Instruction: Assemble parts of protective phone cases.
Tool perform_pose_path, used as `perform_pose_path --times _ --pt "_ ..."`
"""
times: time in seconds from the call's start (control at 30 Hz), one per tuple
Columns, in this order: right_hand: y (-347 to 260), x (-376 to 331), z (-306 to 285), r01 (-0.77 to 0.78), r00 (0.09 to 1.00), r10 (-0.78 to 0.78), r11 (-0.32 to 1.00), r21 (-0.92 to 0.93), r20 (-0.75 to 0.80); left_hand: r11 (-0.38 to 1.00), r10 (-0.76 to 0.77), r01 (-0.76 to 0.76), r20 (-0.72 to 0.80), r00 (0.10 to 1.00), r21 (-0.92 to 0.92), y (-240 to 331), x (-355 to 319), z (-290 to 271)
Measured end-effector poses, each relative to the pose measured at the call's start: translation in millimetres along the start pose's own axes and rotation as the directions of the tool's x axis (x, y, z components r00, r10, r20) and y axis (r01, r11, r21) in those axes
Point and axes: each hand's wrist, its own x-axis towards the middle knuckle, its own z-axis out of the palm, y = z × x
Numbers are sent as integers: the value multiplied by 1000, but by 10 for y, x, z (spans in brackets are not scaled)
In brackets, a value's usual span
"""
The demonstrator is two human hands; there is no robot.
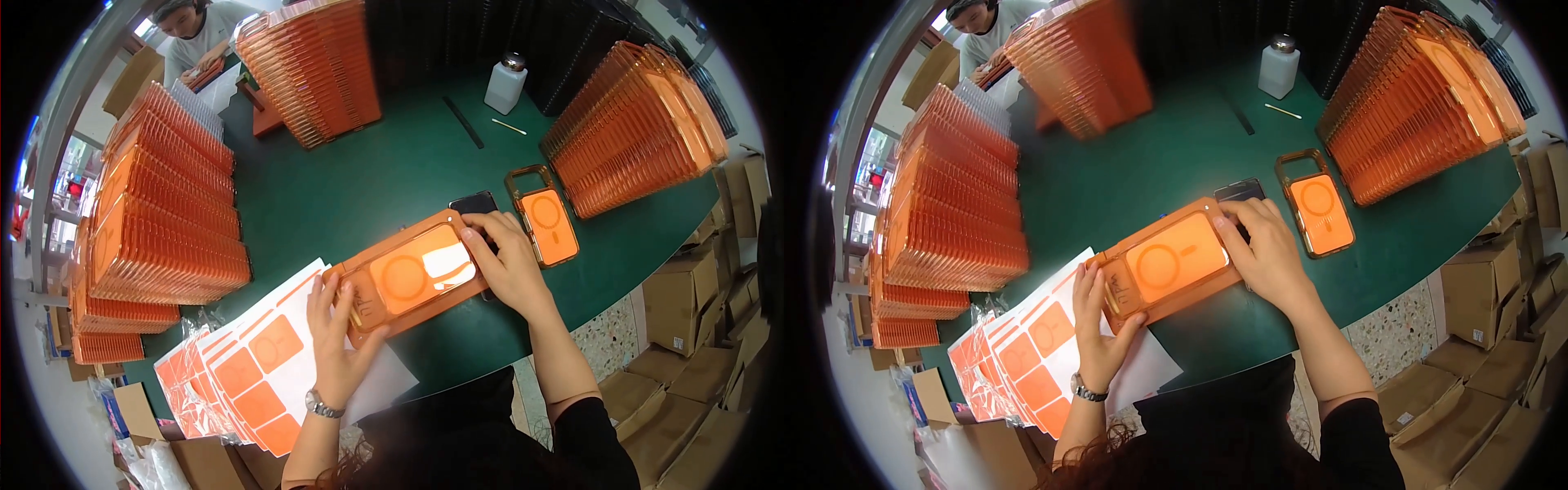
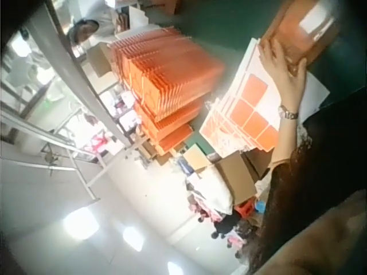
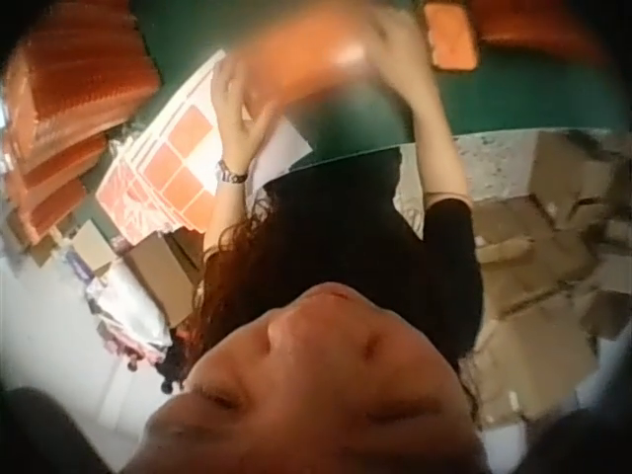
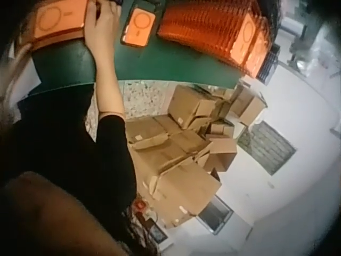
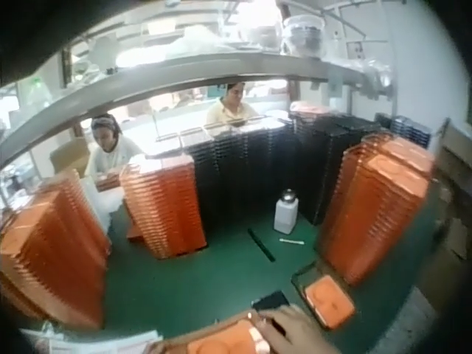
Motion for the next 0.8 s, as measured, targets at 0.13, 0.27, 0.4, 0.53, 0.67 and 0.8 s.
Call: perform_pose_path --times 0.13,0.27,0.4,0.53,0.67,0.8 --pt "36 76 68 -212 974 202 972 104 102 1000 6 -6 -28 1000 9 -27 -21 2" --pt "142 211 63 -440 878 356 864 244 321 997 -33 32 -9 999 -65 -50 -71 -18" --pt "198 228 95 -465 864 366 843 269 346 929 -321 309 -27 947 -202 -36 -163 -52" --pt "266 212 65 -414 890 325 870 267 319 766 -460 473 141 876 -436 67 -55 -96" --pt "21 174 -118 290 946 -256 943 -165 198 808 -470 503 178 864 -307 51 -52 -174" --pt "-98 163 -137 264 890 -155 942 -206 430 895 -366 407 218 905 -185 -196 -138 -155"
